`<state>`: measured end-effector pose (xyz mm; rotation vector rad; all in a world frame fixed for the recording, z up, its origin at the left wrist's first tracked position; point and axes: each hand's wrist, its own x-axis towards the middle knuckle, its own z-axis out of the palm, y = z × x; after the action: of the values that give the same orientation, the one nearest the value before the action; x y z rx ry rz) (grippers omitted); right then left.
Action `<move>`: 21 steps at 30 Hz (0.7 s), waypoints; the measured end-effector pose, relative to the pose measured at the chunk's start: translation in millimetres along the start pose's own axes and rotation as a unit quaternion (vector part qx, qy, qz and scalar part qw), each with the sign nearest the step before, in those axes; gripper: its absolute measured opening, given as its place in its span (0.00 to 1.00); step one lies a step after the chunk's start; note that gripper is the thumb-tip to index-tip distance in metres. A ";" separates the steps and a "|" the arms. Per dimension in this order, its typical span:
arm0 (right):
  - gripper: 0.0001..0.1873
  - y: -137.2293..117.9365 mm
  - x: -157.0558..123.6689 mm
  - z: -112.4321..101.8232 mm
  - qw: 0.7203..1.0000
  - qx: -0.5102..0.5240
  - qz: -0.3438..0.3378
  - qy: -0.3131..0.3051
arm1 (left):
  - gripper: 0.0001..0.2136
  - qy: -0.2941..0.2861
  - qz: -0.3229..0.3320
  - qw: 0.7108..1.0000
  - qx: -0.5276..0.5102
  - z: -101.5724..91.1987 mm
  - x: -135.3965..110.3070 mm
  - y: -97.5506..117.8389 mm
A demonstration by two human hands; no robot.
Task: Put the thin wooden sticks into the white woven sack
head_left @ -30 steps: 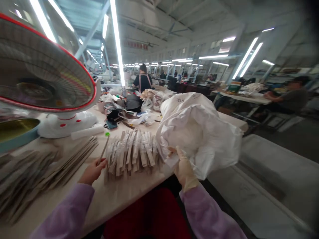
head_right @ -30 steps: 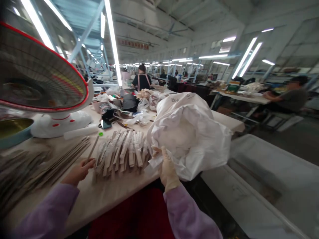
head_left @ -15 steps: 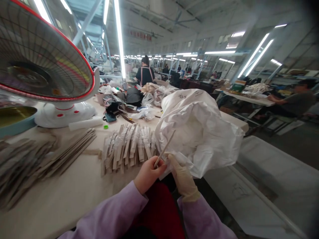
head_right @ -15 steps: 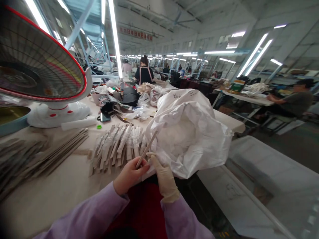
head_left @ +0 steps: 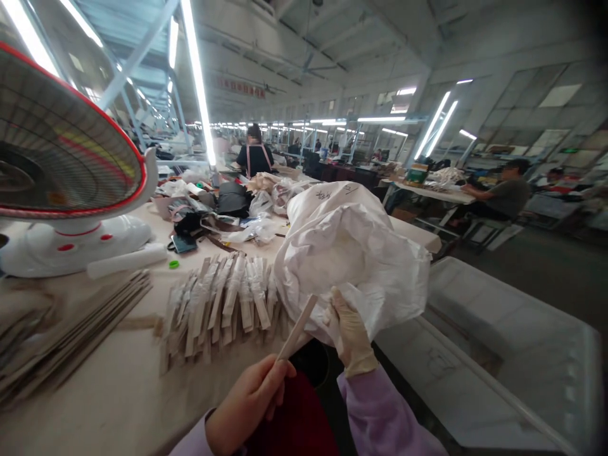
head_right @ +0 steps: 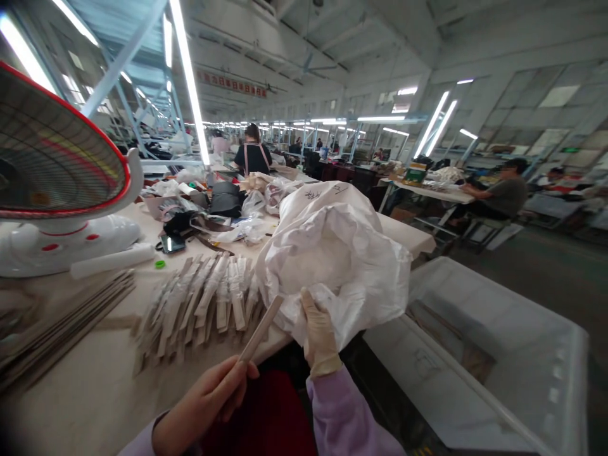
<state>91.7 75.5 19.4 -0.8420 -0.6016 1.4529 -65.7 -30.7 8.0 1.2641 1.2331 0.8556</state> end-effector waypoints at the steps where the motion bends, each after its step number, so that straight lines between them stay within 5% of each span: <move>1: 0.15 -0.5 -1.5 1.3 1.000 -0.006 -0.004 -0.008 | 0.28 -0.002 0.000 1.000 -0.003 1.0 0.6 0.2; 7: 0.15 -2.6 -5.7 -0.5 0.999 0.023 0.035 -0.013 | 0.29 -0.001 -0.012 1.000 -0.009 -2.1 -0.6 1.0; 21: 0.11 -9.2 -8.0 -8.0 0.997 -0.028 -0.005 -0.073 | 0.27 -0.022 -0.013 0.999 0.028 -1.6 -0.3 -3.2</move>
<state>103.2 67.3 23.1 -0.7795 -0.7576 1.5033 -67.9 -31.2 5.2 1.3020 1.2427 0.7758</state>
